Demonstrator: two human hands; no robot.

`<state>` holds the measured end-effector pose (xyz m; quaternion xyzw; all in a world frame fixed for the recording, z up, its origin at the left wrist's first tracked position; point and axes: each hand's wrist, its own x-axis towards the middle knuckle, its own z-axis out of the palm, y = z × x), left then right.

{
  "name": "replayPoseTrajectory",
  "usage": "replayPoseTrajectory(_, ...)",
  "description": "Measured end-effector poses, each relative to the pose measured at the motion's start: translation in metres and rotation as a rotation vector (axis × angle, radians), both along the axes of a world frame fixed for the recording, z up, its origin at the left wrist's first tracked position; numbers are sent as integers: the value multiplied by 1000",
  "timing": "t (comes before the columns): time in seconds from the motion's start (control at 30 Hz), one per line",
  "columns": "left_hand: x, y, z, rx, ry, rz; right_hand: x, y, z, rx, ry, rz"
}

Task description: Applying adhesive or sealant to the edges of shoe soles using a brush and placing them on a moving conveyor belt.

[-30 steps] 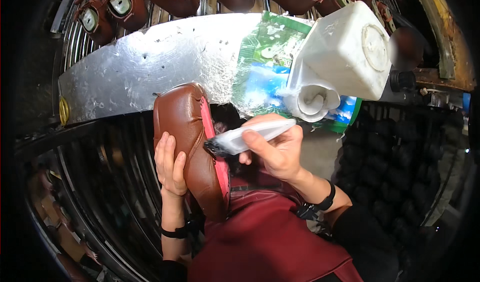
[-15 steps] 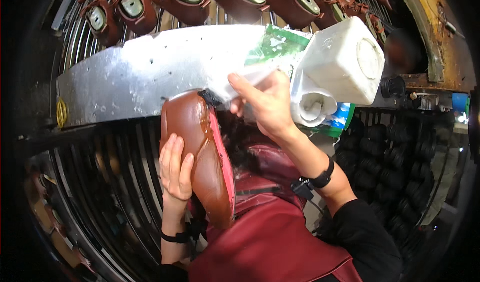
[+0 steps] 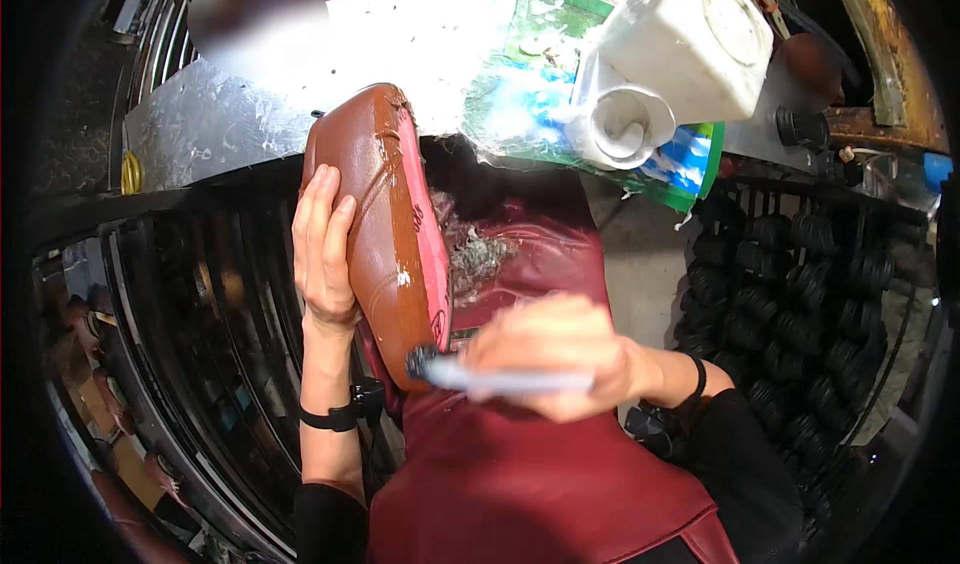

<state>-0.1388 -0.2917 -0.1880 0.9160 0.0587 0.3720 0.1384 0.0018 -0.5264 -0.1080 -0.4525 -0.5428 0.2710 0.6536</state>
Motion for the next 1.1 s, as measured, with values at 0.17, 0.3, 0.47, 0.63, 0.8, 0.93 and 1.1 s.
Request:
replayPoseTrajectory(0.17, 3, -3, 11, 38, 11, 3, 14, -7, 19, -8, -5, 8)
replayPoseTrajectory(0.3, 11, -10, 27, 1, 62, 36, 24, 11, 31, -339, 648, -226)
replayPoseTrajectory(0.47, 18, -13, 49, -46, 134, 71, 30, 8, 40, -82, 191, -126)
replayPoseTrajectory(0.63, 27, -7, 72, -97, 215, 118, 45, 16, 81, -71, -54, -61)
replayPoseTrajectory(0.8, 51, 13, 99, -273, 257, 90, 68, 36, 104, -42, -119, -71)
replayPoseTrajectory(0.93, 64, 38, 122, -363, 310, 90, 91, 61, 119, 50, -225, -83)
replayPoseTrajectory(1.1, 79, 67, 134, -565, 303, -100, 123, 88, 98, 101, -271, -97)
